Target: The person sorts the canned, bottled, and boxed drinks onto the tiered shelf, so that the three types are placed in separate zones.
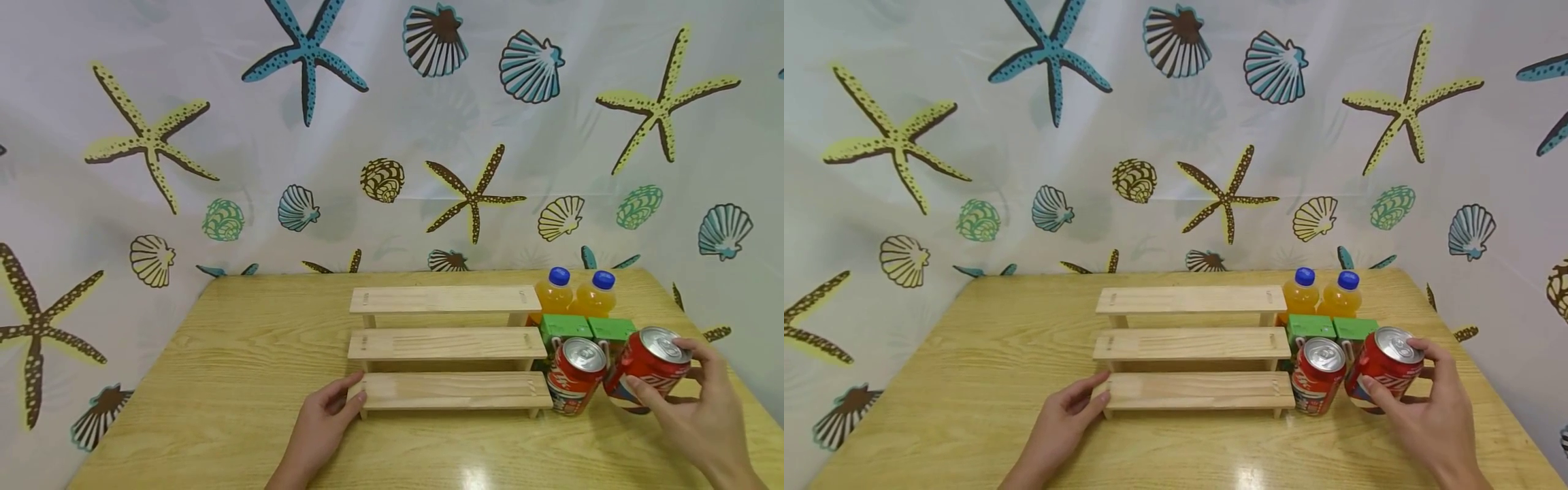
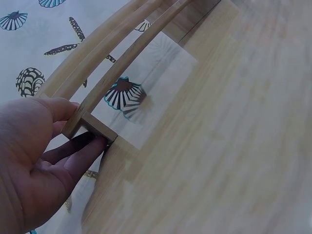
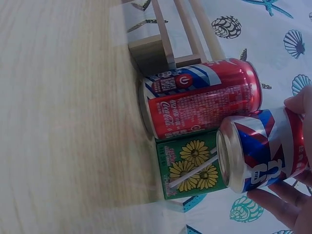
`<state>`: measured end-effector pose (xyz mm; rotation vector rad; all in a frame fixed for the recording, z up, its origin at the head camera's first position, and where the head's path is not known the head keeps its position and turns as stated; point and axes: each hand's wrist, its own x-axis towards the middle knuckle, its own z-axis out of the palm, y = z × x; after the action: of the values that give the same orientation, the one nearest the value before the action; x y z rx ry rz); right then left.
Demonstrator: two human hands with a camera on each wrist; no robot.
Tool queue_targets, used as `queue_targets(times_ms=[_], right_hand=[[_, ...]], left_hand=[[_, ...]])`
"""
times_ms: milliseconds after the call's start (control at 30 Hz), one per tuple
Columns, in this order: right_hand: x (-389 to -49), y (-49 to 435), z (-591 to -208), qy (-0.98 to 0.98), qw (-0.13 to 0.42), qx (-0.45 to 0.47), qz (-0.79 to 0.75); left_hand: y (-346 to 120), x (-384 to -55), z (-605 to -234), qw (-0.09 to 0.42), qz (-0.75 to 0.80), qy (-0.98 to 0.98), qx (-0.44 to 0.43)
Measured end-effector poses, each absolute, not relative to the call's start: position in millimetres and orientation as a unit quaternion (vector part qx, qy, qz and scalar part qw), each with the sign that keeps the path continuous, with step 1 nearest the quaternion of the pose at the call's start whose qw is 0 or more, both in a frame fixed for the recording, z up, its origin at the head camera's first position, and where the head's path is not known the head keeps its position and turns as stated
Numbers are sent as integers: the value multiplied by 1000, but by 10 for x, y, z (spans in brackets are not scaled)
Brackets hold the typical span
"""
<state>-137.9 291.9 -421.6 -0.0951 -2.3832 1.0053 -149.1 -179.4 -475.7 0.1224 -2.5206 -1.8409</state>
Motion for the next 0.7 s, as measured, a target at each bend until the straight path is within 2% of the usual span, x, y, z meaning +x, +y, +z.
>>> queue_targets(times_ms=[700], right_hand=[[-1409,2942,-4045,-871,321,-17,371]], left_hand=[[-1781,-1498,-4756,-4,-594,-803,44]])
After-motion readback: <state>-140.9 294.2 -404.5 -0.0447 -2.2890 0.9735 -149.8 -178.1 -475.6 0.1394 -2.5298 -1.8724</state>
